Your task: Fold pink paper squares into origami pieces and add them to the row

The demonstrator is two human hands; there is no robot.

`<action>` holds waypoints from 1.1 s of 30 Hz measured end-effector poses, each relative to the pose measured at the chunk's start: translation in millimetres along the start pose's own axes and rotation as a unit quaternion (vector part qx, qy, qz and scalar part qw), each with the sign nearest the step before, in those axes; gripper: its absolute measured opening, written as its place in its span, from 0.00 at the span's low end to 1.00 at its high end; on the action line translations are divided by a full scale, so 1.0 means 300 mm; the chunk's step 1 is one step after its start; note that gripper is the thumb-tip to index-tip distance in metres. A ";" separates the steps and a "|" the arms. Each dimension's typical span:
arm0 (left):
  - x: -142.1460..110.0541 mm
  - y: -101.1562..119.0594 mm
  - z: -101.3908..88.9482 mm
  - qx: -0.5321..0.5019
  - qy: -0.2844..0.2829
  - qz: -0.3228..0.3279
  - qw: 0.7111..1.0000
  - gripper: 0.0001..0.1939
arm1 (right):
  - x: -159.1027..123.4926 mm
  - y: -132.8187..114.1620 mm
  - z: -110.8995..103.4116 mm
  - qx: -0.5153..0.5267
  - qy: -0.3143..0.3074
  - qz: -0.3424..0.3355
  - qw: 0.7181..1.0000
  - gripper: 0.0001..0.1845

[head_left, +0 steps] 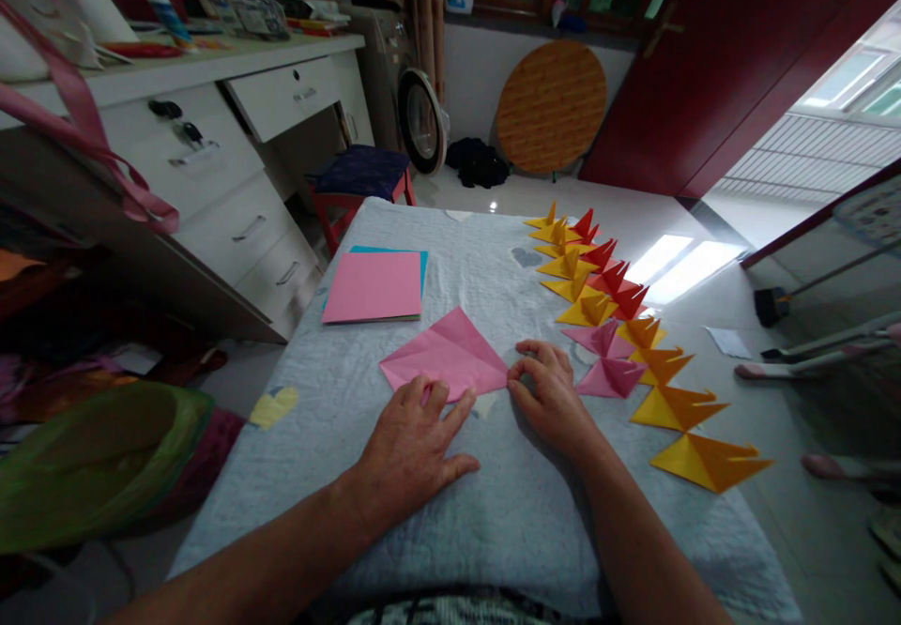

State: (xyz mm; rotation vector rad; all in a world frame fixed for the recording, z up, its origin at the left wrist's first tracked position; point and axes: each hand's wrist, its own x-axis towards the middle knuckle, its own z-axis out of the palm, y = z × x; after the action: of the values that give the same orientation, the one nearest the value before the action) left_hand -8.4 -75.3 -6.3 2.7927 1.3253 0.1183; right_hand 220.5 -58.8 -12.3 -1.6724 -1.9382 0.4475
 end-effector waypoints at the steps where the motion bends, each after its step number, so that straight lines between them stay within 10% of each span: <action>1: -0.001 -0.001 0.002 0.001 0.001 -0.001 1.000 0.40 | 0.002 -0.001 0.001 -0.004 -0.003 0.001 1.000 0.06; 12: 0.004 0.004 -0.008 0.009 -0.005 -0.005 1.000 0.39 | -0.010 -0.048 0.019 -0.079 0.057 0.002 0.995 0.10; 17: 0.007 0.004 -0.010 0.011 -0.014 -0.006 1.000 0.39 | -0.070 -0.111 0.024 -0.069 -0.052 -0.132 0.987 0.20; 33: -0.132 -0.069 -0.011 0.048 0.022 -0.025 0.998 0.33 | -0.097 -0.220 0.028 -0.191 -0.126 -0.126 0.965 0.23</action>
State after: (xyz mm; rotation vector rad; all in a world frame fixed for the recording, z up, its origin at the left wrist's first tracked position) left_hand -49.7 -92.9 -6.5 2.8480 1.4474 0.1173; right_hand 165.2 -98.2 13.4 -1.6181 -2.5183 0.2016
